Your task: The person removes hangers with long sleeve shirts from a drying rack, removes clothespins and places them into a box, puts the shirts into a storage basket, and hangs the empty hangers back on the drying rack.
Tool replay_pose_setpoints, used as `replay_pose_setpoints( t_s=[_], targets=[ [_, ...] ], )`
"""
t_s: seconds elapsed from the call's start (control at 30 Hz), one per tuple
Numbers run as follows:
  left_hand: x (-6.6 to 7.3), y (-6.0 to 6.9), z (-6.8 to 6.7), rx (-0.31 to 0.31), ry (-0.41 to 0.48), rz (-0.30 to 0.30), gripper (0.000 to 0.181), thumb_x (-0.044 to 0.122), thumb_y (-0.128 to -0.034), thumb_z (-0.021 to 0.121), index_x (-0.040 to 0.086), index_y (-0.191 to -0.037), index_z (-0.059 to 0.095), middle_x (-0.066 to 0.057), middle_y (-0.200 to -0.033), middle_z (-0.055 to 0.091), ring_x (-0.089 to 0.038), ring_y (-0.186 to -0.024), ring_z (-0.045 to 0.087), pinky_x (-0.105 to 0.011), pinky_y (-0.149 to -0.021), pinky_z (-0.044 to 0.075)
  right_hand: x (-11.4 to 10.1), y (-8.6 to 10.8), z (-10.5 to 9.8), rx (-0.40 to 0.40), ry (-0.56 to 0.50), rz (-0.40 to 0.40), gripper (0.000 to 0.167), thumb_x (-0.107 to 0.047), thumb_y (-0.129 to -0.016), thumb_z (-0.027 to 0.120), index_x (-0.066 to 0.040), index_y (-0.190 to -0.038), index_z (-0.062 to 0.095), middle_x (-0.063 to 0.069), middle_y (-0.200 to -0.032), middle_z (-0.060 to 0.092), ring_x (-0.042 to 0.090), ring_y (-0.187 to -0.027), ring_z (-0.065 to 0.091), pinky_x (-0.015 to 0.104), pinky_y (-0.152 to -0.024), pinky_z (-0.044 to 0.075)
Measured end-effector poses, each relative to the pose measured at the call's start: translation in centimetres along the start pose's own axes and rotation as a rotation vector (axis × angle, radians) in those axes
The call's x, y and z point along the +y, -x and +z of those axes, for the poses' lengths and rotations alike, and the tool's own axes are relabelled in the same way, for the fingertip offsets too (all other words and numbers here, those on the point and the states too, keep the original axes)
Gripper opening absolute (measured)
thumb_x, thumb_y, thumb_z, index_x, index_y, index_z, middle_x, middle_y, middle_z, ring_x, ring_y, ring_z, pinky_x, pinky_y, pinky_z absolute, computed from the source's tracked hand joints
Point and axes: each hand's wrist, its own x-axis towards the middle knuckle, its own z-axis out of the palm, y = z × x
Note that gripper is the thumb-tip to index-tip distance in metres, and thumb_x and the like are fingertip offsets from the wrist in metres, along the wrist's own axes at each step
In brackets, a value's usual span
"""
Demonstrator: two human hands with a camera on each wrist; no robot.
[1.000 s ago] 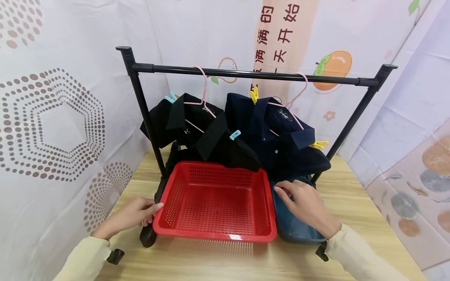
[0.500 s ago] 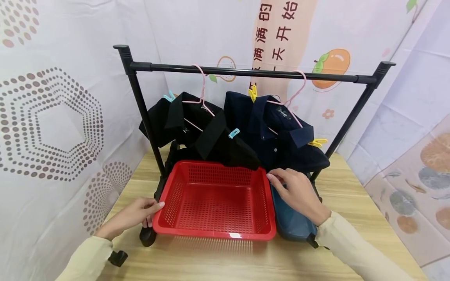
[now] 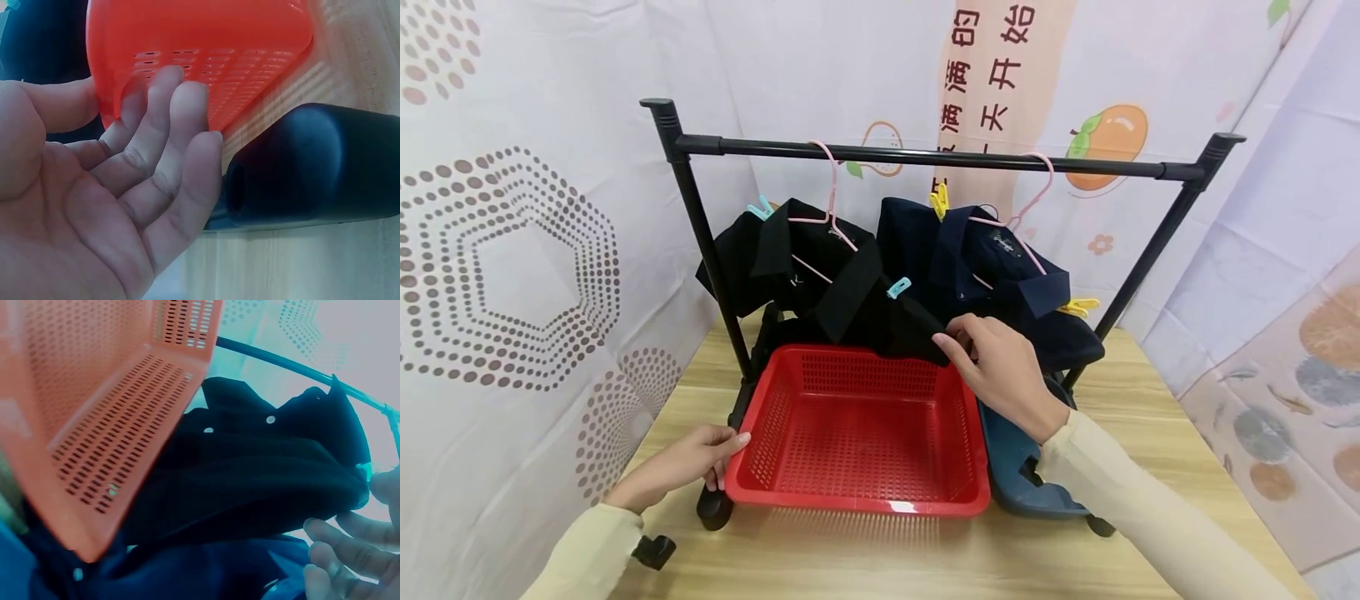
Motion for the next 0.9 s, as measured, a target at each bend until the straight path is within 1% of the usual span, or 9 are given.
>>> replay_pose_setpoints(
  t_s=[0.1,0.27,0.33,0.47,0.53,0.63,0.77,0.83,0.9],
  targets=[
    [-0.2,0.2,-0.1,-0.002,0.019,-0.004,0.045,0.037,-0.1108,0.047,-0.003,-0.099,0.063,-0.011,-0.074,0.066,-0.023,-0.064,0.064,-0.037,-0.061,0.057,-0.5,-1.3,0.4,-0.008,0.002,-0.042,0.019,-0.033,-0.102,0.066,-0.015,-0.105,0.069,-0.005,-0.077,0.059,0.012,-0.069,0.054,0.032,-0.061,0.048],
    [-0.4,0.2,-0.1,-0.039,0.095,0.003,0.049,0.036,-0.1105,0.048,-0.010,-0.106,0.064,-0.013,-0.077,0.070,-0.022,-0.063,0.067,-0.038,-0.060,0.058,-0.7,-2.9,0.6,-0.037,0.006,-0.120,0.012,-0.020,-0.103,0.061,-0.011,-0.101,0.069,-0.001,-0.080,0.063,0.013,-0.066,0.056,0.031,-0.061,0.050],
    [-0.5,0.2,-0.1,-0.056,0.118,0.003,0.051,0.036,-0.1106,0.048,-0.011,-0.106,0.065,-0.013,-0.076,0.070,-0.021,-0.062,0.067,-0.037,-0.060,0.058,-0.7,-3.2,0.7,-0.051,0.018,-0.141,0.011,-0.018,-0.103,0.061,-0.010,-0.098,0.068,-0.001,-0.077,0.062,0.013,-0.063,0.054,0.031,-0.059,0.049],
    [-0.6,0.2,0.0,-0.082,0.151,0.008,0.053,0.036,-0.1112,0.046,-0.012,-0.103,0.067,-0.014,-0.073,0.069,-0.020,-0.058,0.068,-0.037,-0.058,0.059,-0.4,-3.8,0.7,-0.070,0.087,-0.208,0.017,-0.017,-0.103,0.062,-0.012,-0.087,0.060,-0.003,-0.064,0.048,0.013,-0.056,0.047,0.029,-0.052,0.040],
    [-0.6,0.3,0.1,-0.090,0.167,0.006,0.053,0.035,-0.1114,0.046,-0.013,-0.103,0.067,-0.014,-0.072,0.069,-0.019,-0.057,0.068,-0.037,-0.057,0.059,-0.2,-4.0,0.7,-0.070,0.124,-0.263,0.020,-0.016,-0.102,0.063,-0.012,-0.084,0.056,-0.003,-0.060,0.042,0.013,-0.053,0.044,0.029,-0.049,0.037],
    [-0.5,0.4,0.1,-0.097,0.201,-0.006,0.053,0.035,-0.1112,0.046,-0.015,-0.105,0.064,-0.015,-0.071,0.069,-0.018,-0.054,0.068,-0.036,-0.055,0.059,0.4,-4.3,0.5,-0.048,0.150,-0.347,0.020,-0.012,-0.099,0.066,-0.011,-0.084,0.054,-0.003,-0.059,0.040,0.013,-0.051,0.042,0.027,-0.047,0.035],
    [-0.3,0.5,0.0,-0.104,0.239,-0.036,0.055,0.038,-0.1106,0.047,-0.016,-0.110,0.060,-0.016,-0.067,0.068,-0.017,-0.049,0.066,-0.035,-0.051,0.057,1.1,-4.8,0.0,0.023,0.129,-0.422,0.014,-0.008,-0.096,0.069,-0.008,-0.090,0.056,-0.002,-0.060,0.044,0.013,-0.051,0.045,0.027,-0.046,0.037],
    [-0.3,0.5,0.0,-0.107,0.247,-0.051,0.057,0.040,-0.1103,0.047,-0.016,-0.112,0.060,-0.016,-0.066,0.068,-0.017,-0.047,0.066,-0.034,-0.049,0.056,1.5,-5.1,-0.2,0.058,0.118,-0.447,0.011,-0.007,-0.095,0.069,-0.007,-0.094,0.058,-0.001,-0.061,0.047,0.015,-0.051,0.048,0.028,-0.046,0.039],
    [-0.2,0.5,0.0,-0.110,0.252,-0.062,0.057,0.040,-0.1103,0.048,-0.016,-0.112,0.059,-0.016,-0.065,0.067,-0.017,-0.046,0.065,-0.034,-0.048,0.056,1.8,-5.2,-0.4,0.088,0.112,-0.471,0.010,-0.006,-0.095,0.069,-0.005,-0.097,0.059,0.001,-0.063,0.052,0.017,-0.053,0.053,0.031,-0.049,0.046]
  ],
)
